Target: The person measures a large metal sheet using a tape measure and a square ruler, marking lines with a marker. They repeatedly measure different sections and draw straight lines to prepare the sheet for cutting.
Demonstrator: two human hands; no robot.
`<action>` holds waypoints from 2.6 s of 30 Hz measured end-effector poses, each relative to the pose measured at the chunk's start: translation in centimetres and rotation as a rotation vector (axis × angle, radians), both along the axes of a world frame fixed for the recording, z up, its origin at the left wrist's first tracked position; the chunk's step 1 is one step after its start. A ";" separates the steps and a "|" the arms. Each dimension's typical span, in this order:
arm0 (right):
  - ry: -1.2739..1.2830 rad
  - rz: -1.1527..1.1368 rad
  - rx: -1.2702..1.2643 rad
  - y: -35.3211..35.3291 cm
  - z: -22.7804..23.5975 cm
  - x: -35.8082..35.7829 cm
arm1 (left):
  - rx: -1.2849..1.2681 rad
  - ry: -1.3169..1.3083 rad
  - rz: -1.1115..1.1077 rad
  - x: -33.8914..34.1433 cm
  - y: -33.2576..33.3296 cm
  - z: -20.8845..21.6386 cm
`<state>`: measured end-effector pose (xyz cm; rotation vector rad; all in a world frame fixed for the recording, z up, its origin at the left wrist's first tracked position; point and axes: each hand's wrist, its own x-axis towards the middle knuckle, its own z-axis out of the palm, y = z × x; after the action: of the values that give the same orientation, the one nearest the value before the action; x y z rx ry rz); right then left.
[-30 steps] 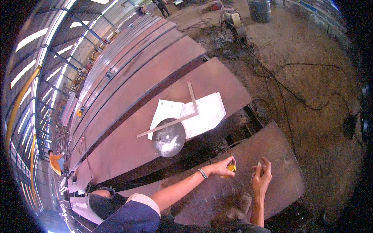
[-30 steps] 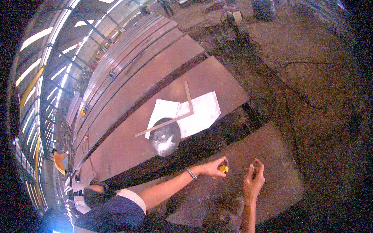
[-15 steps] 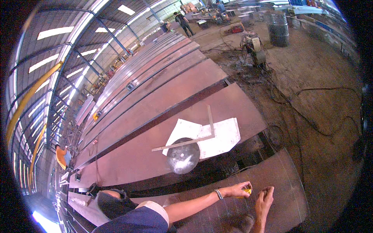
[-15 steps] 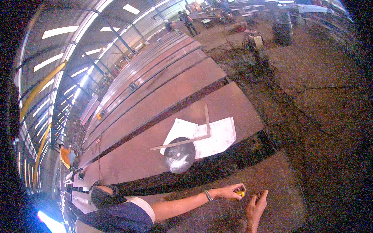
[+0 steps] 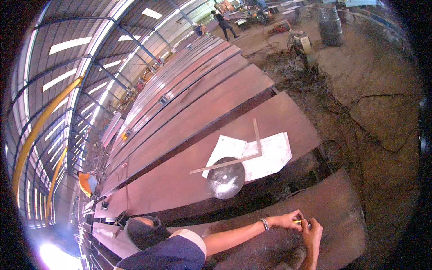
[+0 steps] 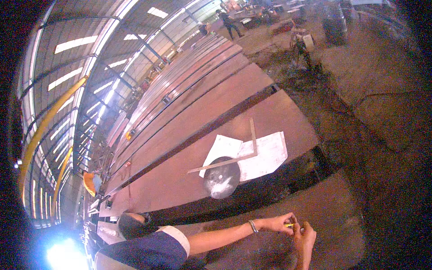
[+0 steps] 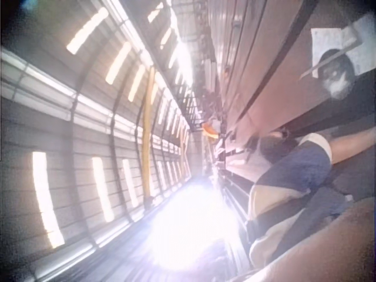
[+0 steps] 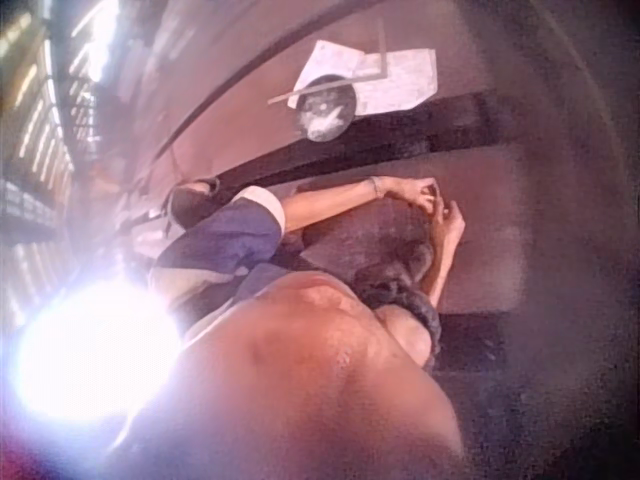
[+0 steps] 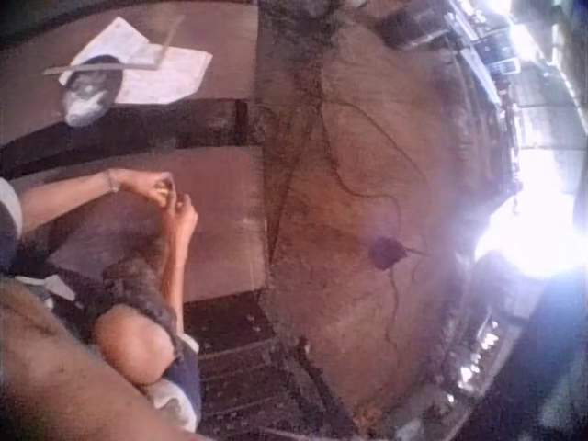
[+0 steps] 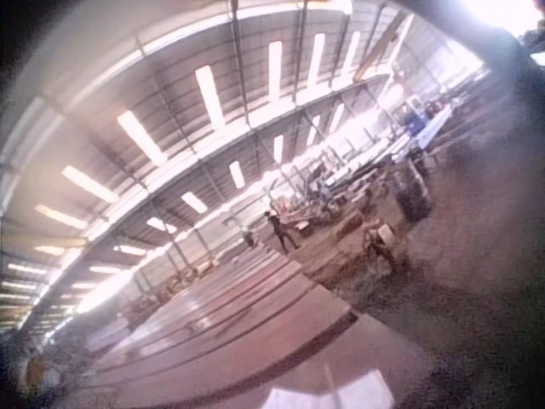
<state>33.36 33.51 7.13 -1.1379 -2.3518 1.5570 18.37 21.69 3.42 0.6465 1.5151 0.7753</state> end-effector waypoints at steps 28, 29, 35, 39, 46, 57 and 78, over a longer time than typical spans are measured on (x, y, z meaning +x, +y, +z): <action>0.054 -0.081 -0.240 0.0 -6.9 0.9 | 0.067 0.078 0.081 2.1 0.0 -2.0; 0.044 -0.072 -0.236 0.0 -7.6 1.1 | 0.024 0.129 0.058 2.3 0.0 -2.5; -0.112 -0.040 -0.120 -0.7 -8.1 0.9 | -0.152 0.268 0.002 2.9 -0.2 -4.2; -0.114 -0.036 -0.148 -0.4 -7.6 1.0 | -0.140 0.248 0.015 3.0 0.1 -3.9; -0.120 -0.052 -0.090 -1.2 -8.6 0.6 | -0.142 0.322 0.026 3.2 -0.6 -4.3; -0.164 -0.009 -0.107 -0.1 -10.8 1.1 | -0.104 0.328 0.121 3.9 -0.8 -3.7; -0.047 -0.014 -0.281 -0.6 -9.9 0.9 | -0.153 0.301 0.119 3.5 -1.0 -3.6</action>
<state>34.31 32.93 -2.80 -1.2523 -2.1971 1.9220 21.92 20.73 -0.16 0.5803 1.8821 0.6631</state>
